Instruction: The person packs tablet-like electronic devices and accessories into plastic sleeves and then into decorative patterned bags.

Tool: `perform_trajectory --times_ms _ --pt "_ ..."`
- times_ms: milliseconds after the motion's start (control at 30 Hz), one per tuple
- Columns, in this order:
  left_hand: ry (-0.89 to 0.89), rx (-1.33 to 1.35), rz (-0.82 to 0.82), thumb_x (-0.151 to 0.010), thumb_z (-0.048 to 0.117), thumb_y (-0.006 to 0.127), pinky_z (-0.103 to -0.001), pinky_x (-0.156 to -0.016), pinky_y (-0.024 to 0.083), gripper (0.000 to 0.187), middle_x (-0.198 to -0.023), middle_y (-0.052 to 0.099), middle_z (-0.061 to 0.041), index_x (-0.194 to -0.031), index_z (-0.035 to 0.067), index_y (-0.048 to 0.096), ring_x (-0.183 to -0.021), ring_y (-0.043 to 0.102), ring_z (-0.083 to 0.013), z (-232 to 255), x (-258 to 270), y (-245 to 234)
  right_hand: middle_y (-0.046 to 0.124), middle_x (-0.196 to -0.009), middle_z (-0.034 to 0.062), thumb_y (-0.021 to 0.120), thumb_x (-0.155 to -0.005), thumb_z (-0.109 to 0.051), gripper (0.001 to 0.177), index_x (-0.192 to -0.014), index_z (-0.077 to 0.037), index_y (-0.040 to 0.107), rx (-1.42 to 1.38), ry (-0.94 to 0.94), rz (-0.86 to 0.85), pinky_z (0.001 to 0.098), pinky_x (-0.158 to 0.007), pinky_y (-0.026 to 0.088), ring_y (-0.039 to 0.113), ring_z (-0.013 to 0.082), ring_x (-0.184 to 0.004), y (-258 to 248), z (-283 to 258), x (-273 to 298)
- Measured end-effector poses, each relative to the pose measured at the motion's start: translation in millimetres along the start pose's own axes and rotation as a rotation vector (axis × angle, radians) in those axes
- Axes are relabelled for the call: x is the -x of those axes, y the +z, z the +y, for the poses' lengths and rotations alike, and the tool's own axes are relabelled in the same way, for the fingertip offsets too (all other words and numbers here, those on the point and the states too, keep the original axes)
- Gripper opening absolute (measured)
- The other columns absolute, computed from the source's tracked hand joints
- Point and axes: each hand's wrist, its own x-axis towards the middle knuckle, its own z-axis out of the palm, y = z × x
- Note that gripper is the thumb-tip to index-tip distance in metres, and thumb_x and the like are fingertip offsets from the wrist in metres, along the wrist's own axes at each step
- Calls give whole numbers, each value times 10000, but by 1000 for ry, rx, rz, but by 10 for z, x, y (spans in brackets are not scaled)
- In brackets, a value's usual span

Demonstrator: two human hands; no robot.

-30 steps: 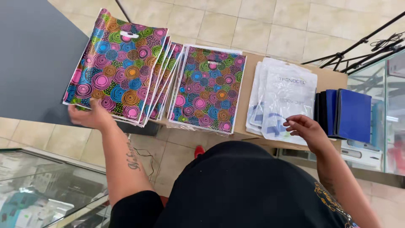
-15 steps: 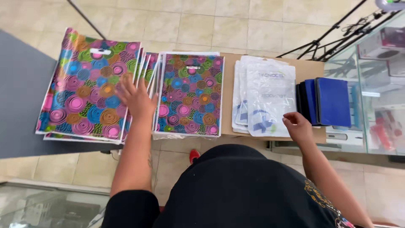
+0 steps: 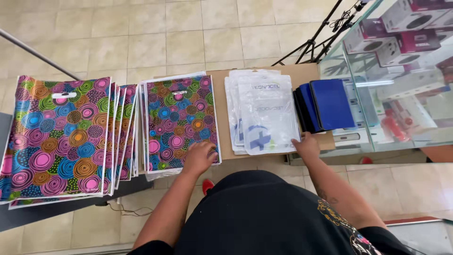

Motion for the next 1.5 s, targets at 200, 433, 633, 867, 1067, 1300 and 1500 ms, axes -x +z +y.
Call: perform_trajectory --times_ms 200,433,633,867,1067,1300,1500 --pt "-73 112 19 -1082 524 696 -560 -1248 480 332 -1413 757 87 -1393 423 751 -1405 713 -240 -66 19 -91 758 -1056 60 813 -1046 -127 333 -1362 -82 719 -830 -85 -123 334 -734 635 722 197 -904 -57 51 3" --pt "-140 498 28 -1103 376 729 -548 -1190 553 369 -1370 780 -115 -1437 230 785 -1371 728 -362 455 29 -605 800 -916 -6 876 -1024 -125 246 -1239 -127 755 -1019 -222 -259 294 -671 715 765 100 -733 -955 -479 499" --pt "-159 986 166 -1059 419 860 -588 -1172 563 650 -1460 707 -249 -1581 100 641 -1392 709 -410 685 -348 -652 795 -879 -21 929 -952 -24 214 -1035 -69 737 -846 -580 -274 249 -811 575 620 45 -836 -1683 -844 916" --pt "4 1384 380 -1131 282 792 -706 -1343 310 942 -1700 331 -462 -1786 -8 180 -1584 449 -597 1194 -763 -1513 763 -833 -7 938 -948 -24 207 -989 -64 739 -756 -671 -234 271 -801 532 596 60 -849 -1956 -861 1086" --pt "405 1374 798 -1042 97 894 -350 -1061 565 453 -1161 795 -127 -1433 64 668 -1131 752 -214 1309 -687 -2158 804 -996 86 923 -939 18 259 -1133 -13 755 -755 -559 -283 421 -955 606 709 187 -1026 -1825 -635 1088" --pt "701 627 742 -955 159 968 -329 -912 643 224 -970 876 59 -1145 236 877 -907 837 -159 2004 -72 -2201 747 -1470 193 995 -812 -20 864 -1576 -42 593 -806 -659 -222 553 -1207 553 704 345 -1410 -1984 -865 1344" --pt "961 492 743 -1024 88 873 -368 -732 652 94 -888 807 -41 -1103 137 860 -751 775 -277 2489 405 -2309 719 -1403 150 991 -869 -87 680 -1465 -37 669 -679 -990 70 547 -1178 594 735 352 -1340 -2541 -1335 1888"
